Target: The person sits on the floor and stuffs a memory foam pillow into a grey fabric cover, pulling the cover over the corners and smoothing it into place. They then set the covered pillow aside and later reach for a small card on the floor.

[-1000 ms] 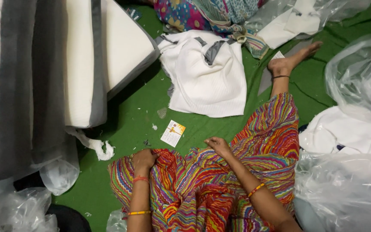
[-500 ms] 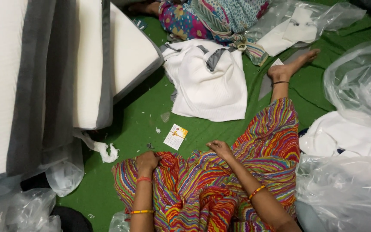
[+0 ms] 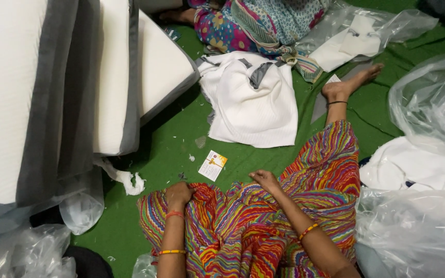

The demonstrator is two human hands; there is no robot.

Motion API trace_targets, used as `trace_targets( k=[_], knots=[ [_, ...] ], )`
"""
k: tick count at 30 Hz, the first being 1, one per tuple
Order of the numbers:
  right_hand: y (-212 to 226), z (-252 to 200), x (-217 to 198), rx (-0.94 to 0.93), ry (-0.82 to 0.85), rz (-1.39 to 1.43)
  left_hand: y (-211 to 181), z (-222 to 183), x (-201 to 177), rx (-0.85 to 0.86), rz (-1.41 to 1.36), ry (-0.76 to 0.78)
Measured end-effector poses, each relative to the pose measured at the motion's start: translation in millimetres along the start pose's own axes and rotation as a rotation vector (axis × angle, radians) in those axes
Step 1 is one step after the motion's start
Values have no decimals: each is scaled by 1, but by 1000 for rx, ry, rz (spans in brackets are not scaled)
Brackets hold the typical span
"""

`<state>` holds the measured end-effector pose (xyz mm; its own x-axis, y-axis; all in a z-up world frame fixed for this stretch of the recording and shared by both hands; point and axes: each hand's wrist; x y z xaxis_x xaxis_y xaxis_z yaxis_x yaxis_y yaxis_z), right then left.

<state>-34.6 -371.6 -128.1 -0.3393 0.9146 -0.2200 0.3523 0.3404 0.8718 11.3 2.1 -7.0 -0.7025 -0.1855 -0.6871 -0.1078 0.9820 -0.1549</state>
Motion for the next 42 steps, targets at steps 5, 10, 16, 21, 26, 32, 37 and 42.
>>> trace_targets(
  k=[5, 10, 16, 21, 26, 32, 37, 42],
  knots=[
    [-15, 9, 0, -36, -9, 26, 2, 7, 4, -11, 8, 6],
    [-2, -2, 0, -34, 13, 83, 3, 7, 5, 4, 19, -11],
    [23, -18, -2, 32, 47, 75, 3, 7, 6, -7, 17, -23],
    [31, -25, 0, 33, 57, 89, -1, -2, 1, -22, -5, -13],
    [19, -15, 0, 36, 33, 49, -3, -6, -1, -8, -11, -21],
    [8, -11, 2, -45, -9, 43, 3, 5, 7, 17, -18, -32],
    [-5, -4, 2, -88, -12, 51, 1, -2, 4, 60, -33, -36],
    [-20, 5, 2, -143, -19, 112, -2, -6, 1, 81, -70, -37]
  ],
)
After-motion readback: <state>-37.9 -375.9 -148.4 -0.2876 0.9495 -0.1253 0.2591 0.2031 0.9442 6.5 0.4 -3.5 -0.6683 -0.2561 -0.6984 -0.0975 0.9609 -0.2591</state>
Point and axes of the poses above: each hand's wrist, its own z-axis towards the middle knuckle, its own x-axis out of the palm, y = z × x, and after that the axes turned 15 degrees about y, right-handed
